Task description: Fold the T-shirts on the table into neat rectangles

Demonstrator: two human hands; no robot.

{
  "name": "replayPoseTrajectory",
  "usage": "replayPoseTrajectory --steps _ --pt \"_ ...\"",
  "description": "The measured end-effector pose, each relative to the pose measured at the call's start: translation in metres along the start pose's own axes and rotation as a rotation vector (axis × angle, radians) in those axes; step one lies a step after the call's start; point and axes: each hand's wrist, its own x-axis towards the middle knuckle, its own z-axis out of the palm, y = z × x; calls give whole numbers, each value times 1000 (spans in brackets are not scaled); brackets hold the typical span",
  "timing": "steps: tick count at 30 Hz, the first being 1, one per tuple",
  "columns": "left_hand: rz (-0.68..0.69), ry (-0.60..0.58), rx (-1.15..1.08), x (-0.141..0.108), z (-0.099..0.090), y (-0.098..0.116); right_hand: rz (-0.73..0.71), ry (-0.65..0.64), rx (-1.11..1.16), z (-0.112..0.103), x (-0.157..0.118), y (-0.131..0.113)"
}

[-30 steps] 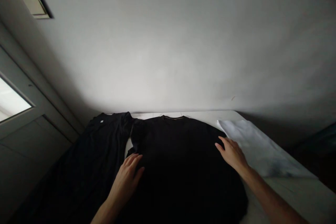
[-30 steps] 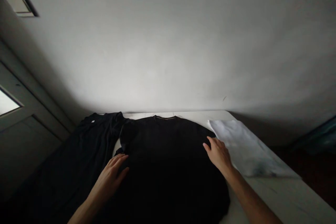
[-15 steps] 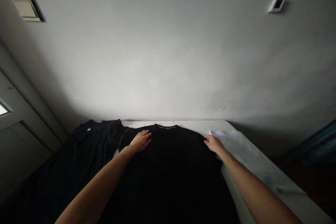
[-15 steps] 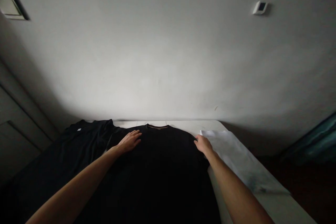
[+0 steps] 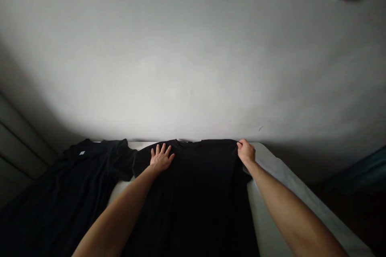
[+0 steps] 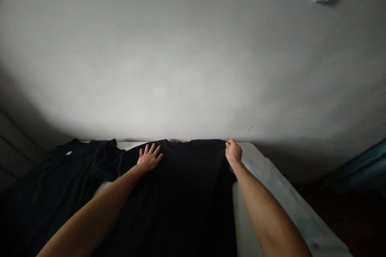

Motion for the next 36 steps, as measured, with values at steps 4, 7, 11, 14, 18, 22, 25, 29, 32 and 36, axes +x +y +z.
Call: replayPoseTrajectory --steps 4,7,11,14,18,22,25,29,32,36 --pt "0 -49 3 7 -14 -7 -124 26 114 9 -21 -16" --pt "113 -15 30 -12 -31 -10 -256 80 293 -6 -66 -7" --pt "315 46 48 -93 -38 -25 -257 -90 384 -50 -169 37" --pt "374 8 7 -183 -20 -51 -154 -300 317 -83 -255 66" --pt "212 32 -52 -293 12 -88 -61 -523 254 -110 -333 65" --pt "57 109 -106 -349 20 -100 -46 -506 280 -118 -361 37" --pt "-65 120 -155 -356 9 -88 -63 -471 386 -118 -359 22" --pt "-227 167 -417 -348 -2 -67 240 -405 808 -120 -342 23" --pt "-334 188 -706 -348 4 -65 455 -344 1006 -122 -336 37" --pt "-398 145 -901 -357 10 -70 326 -346 745 -129 -343 64"
